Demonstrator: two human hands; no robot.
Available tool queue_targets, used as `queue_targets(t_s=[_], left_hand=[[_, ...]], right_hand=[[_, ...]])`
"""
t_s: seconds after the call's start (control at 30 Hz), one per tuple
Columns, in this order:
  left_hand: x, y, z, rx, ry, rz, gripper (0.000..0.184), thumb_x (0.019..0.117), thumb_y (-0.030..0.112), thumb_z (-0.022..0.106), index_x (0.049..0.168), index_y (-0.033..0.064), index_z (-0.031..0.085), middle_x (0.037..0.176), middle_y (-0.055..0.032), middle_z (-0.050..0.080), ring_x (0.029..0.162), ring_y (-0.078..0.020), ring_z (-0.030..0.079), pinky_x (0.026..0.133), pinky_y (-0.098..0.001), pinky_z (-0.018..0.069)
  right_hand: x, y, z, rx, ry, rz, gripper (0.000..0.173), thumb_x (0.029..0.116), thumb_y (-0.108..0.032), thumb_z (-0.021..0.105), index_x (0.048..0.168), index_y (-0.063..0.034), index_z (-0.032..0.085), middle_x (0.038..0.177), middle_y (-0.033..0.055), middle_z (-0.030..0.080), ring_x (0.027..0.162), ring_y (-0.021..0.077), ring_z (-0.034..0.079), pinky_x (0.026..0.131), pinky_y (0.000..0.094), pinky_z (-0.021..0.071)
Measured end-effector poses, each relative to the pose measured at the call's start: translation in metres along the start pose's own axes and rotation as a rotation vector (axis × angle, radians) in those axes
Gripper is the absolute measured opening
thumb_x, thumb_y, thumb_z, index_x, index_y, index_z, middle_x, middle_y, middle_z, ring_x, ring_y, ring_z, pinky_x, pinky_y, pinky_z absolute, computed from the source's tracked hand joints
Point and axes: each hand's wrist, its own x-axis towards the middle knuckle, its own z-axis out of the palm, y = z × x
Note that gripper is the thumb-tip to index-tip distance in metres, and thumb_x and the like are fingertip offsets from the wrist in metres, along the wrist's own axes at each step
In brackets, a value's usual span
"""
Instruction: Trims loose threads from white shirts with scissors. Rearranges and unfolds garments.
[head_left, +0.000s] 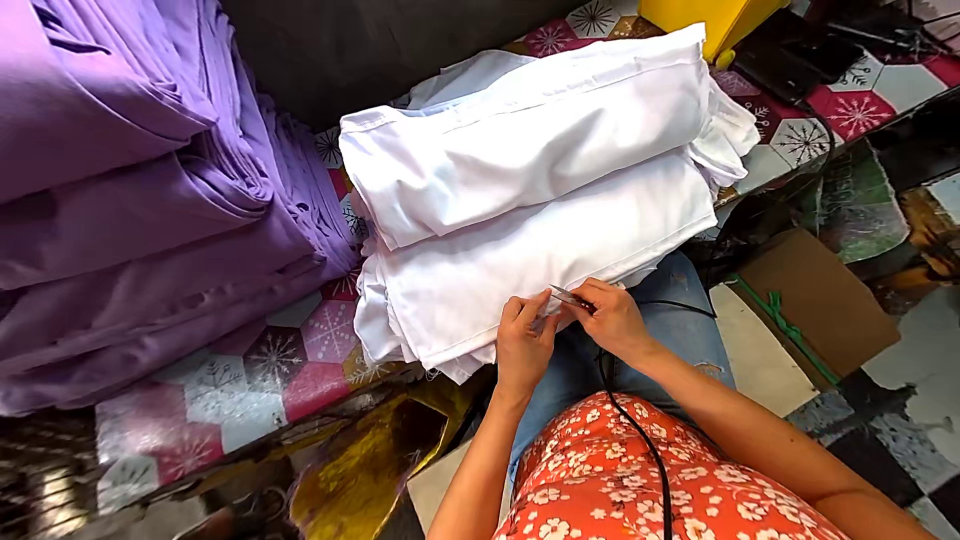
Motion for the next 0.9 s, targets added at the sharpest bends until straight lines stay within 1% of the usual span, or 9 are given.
queue_targets(t_s=[0.07,0.17,0.27,0.4,0.47,0.53,0.67,0.77,0.9], left_hand=[[0.001,0.001,-0.002,-0.036,-0.024,-0.002,0.033,0.0863,0.012,0.077,0.118,0.0036,0.076,0.091,-0.0137,0.066,0.083,-0.016,0.064,0.077,-0.0263,0.0543],[0.002,0.002,0.0,-0.1,-0.038,-0.015,0.018,0.0863,0.008,0.073,0.103,0.0063,0.081,0.088,-0.0111,0.065,0.084,-0.0139,0.062,0.08,-0.0262,0.0518],[0.002,0.001,0.005,-0.199,0.063,-0.041,0.011,0.0884,0.009,0.072,0.094,0.0068,0.082,0.084,-0.0051,0.064,0.081,-0.0052,0.06,0.076,-0.018,0.0512],[0.001,0.003,0.0,-0.192,0.196,-0.081,0.01,0.0908,0.006,0.072,0.096,0.0012,0.08,0.088,-0.0081,0.073,0.083,-0.0038,0.068,0.077,-0.0158,0.0548],[-0.002,0.002,-0.002,-0.034,0.179,-0.043,0.013,0.0908,0.007,0.072,0.099,0.0011,0.08,0.088,-0.012,0.074,0.082,-0.0094,0.07,0.077,-0.0196,0.0562],[-0.004,0.001,-0.001,0.129,0.145,0.013,0.015,0.0915,0.009,0.071,0.101,0.0024,0.081,0.087,-0.0145,0.073,0.081,-0.0178,0.071,0.076,-0.0274,0.0576],[0.001,0.01,-0.002,0.276,0.125,0.035,0.012,0.0902,0.007,0.069,0.091,0.0049,0.081,0.088,-0.0171,0.071,0.08,-0.0259,0.07,0.073,-0.0355,0.0578],[0.0,0.012,-0.008,0.148,0.068,-0.053,0.012,0.095,0.006,0.065,0.094,0.0007,0.075,0.107,-0.0192,0.064,0.081,-0.0182,0.066,0.073,-0.0283,0.0562],[-0.007,0.003,-0.004,0.0,0.111,0.003,0.016,0.099,0.004,0.058,0.099,-0.0039,0.071,0.098,-0.0139,0.072,0.087,-0.0134,0.07,0.08,-0.0244,0.0572]], right_hand=[[0.001,-0.009,-0.004,0.094,-0.09,0.073,0.021,0.0972,-0.015,0.064,0.097,0.0034,0.073,0.086,0.0134,0.068,0.075,0.0198,0.063,0.071,0.0361,0.0532],[-0.01,-0.026,-0.008,0.248,-0.193,0.093,0.023,0.0994,-0.016,0.06,0.101,0.004,0.072,0.088,0.012,0.068,0.077,0.0125,0.061,0.072,0.0259,0.0508],[-0.018,-0.03,-0.009,0.371,-0.146,0.126,0.021,0.099,-0.015,0.062,0.101,0.0033,0.071,0.092,0.009,0.069,0.079,0.0046,0.062,0.073,0.0186,0.0513],[-0.009,-0.019,-0.021,0.533,-0.031,0.346,0.02,0.1042,-0.016,0.055,0.103,0.0001,0.067,0.078,-0.0031,0.061,0.066,-0.0018,0.054,0.064,0.0167,0.0459],[-0.004,-0.018,-0.028,0.662,-0.099,0.453,0.036,0.1113,-0.022,0.036,0.107,-0.0022,0.066,0.067,-0.0091,0.05,0.051,-0.0025,0.039,0.048,0.0147,0.0334],[-0.002,-0.021,-0.032,0.759,-0.192,0.562,0.052,0.1138,-0.031,0.021,0.109,-0.0041,0.065,0.061,-0.0098,0.045,0.044,-0.0009,0.032,0.042,0.0154,0.0276],[-0.002,-0.027,-0.033,0.82,-0.371,0.692,0.048,0.1139,-0.036,0.023,0.096,-0.0095,0.058,0.061,-0.0084,0.041,0.044,0.0008,0.033,0.043,0.016,0.0284],[-0.003,-0.028,-0.035,0.896,-0.526,0.794,0.047,0.1136,-0.04,0.023,0.091,-0.0121,0.053,0.063,-0.007,0.044,0.045,0.0013,0.038,0.044,0.0154,0.0328],[-0.006,-0.025,-0.034,0.993,-0.667,0.86,0.05,0.1128,-0.044,0.023,0.087,-0.0138,0.053,0.057,-0.0092,0.037,0.04,-0.0016,0.028,0.039,0.0131,0.0236]])
